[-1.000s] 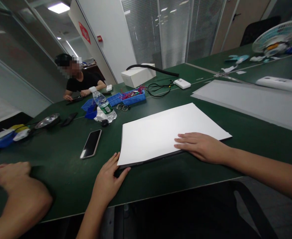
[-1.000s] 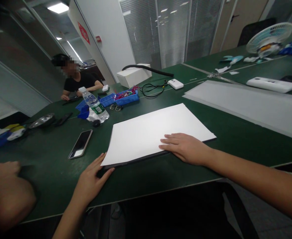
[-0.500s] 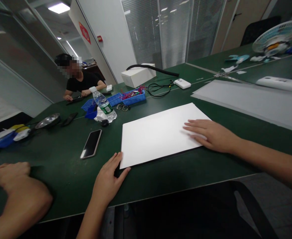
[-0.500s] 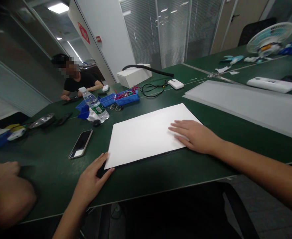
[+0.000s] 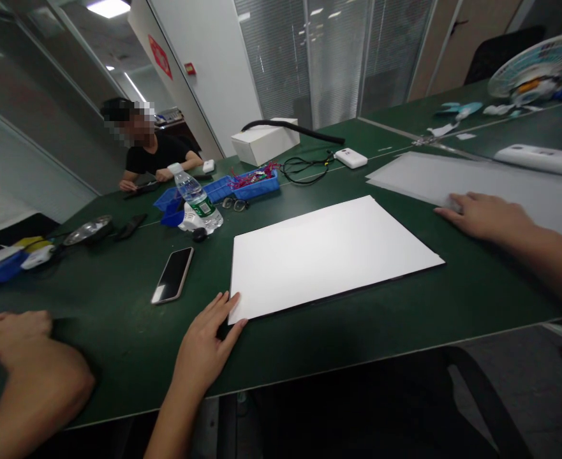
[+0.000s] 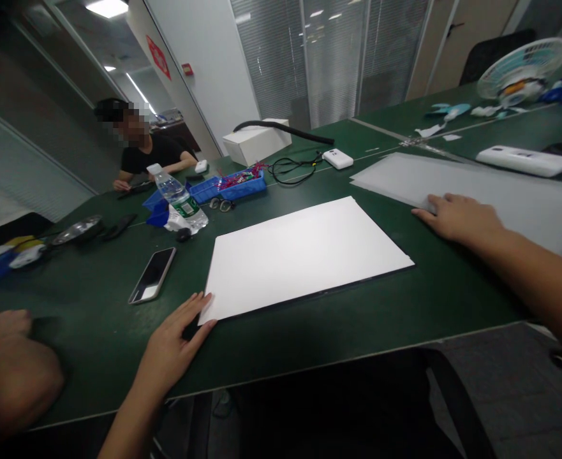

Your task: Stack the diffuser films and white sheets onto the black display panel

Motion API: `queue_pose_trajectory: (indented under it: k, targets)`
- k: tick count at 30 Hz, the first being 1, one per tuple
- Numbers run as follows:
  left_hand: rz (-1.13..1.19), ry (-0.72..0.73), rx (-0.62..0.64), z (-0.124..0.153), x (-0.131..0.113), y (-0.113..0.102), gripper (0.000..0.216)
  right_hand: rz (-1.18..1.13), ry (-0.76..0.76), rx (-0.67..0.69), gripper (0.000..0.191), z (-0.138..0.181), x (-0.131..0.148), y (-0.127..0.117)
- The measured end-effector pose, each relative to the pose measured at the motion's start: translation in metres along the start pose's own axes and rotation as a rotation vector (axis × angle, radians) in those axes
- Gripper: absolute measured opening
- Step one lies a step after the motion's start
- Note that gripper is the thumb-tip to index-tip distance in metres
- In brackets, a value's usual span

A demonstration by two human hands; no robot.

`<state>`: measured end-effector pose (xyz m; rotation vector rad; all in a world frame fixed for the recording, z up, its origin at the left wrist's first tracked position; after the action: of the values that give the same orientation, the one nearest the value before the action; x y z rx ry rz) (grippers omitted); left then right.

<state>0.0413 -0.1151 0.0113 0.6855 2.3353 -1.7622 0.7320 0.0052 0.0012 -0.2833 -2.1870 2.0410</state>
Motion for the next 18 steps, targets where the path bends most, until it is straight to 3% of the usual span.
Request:
queue_pose_trajectory:
  k: [10,15,18]
  targets:
    - [-0.036,-0.005,0.009,0.000,0.001,0.002,0.056,0.057,-0.071,-0.035,0.049,0.014,0.030,-0.019]
    - [-0.035,-0.007,-0.002,0.000,0.002,0.002,0.059,0.047,0.021,-0.092,0.051,0.028,0.036,-0.042]
    - [-0.036,-0.007,0.002,0.000,0.002,0.001,0.058,0.055,-0.019,-0.171,0.054,0.046,0.062,-0.061]
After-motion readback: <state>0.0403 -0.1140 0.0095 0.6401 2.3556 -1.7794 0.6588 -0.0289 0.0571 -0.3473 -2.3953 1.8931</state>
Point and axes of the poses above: each hand's wrist, its own z-axis away from the middle knuckle, its own y-axis out of the palm, x = y × z, the point moved 6 cm from there along -z, towards the middle knuckle, and after that the axes turned 6 degrees about -y, right-handed, at the moved point
